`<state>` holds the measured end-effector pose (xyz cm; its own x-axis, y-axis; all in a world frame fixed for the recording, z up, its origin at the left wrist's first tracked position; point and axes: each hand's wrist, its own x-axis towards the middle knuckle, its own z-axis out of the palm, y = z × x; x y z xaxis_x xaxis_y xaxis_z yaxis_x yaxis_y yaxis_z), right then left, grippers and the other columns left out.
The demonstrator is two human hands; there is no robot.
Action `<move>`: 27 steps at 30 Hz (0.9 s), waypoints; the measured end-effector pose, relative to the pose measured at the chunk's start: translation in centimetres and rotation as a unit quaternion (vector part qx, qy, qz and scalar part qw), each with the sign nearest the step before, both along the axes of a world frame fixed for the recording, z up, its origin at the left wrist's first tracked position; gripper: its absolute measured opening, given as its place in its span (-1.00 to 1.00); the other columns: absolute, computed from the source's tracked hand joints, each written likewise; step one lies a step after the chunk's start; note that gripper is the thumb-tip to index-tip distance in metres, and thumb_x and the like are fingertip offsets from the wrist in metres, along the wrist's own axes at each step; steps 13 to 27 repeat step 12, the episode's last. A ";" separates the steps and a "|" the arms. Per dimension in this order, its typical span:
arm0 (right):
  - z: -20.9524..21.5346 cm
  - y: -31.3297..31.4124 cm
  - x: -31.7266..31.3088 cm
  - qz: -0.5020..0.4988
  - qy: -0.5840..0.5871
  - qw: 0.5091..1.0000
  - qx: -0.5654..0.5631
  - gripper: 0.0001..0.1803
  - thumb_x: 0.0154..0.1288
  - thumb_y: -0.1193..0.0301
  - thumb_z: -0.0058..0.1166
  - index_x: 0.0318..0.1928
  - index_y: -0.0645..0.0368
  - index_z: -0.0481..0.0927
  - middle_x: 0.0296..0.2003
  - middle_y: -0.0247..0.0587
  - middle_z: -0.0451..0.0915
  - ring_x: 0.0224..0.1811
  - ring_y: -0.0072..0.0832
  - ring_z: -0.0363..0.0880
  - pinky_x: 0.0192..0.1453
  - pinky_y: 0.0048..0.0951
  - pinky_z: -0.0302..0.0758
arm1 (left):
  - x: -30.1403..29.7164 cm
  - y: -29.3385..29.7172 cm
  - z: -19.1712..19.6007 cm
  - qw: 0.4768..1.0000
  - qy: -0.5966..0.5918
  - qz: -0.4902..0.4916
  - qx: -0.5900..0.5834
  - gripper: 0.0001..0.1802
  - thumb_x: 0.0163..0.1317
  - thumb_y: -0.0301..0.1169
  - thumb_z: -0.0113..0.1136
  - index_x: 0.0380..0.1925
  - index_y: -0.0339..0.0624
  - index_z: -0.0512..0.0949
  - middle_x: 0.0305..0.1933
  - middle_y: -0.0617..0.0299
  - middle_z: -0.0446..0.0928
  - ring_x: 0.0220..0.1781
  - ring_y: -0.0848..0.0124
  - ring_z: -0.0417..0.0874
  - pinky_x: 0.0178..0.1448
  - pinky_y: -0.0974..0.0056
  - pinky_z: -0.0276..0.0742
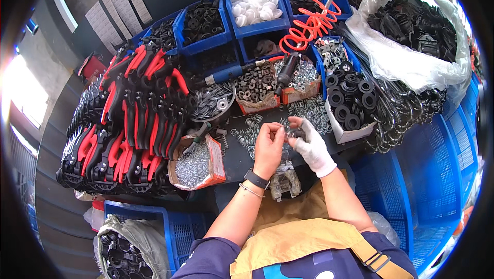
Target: The person assembles small mechanical hardware components by hand, combining metal pins, washers, and rubber gaskets into component housings.
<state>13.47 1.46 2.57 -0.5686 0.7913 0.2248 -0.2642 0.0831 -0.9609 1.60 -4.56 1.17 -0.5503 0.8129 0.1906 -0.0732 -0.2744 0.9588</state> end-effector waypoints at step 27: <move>0.3 0.3 0.3 -0.126 -0.159 0.920 0.335 -0.75 0.23 0.54 0.08 -0.05 0.23 0.56 -0.10 -0.02 0.61 -0.13 -0.22 0.63 -0.04 -0.25 0.55 | -1.0 0.5 -0.2 0.987 0.048 -0.049 -0.144 -0.78 0.41 -0.37 0.04 -0.02 -0.20 0.37 -0.21 0.20 0.48 -0.19 0.51 0.49 -0.05 0.41 0.46</move>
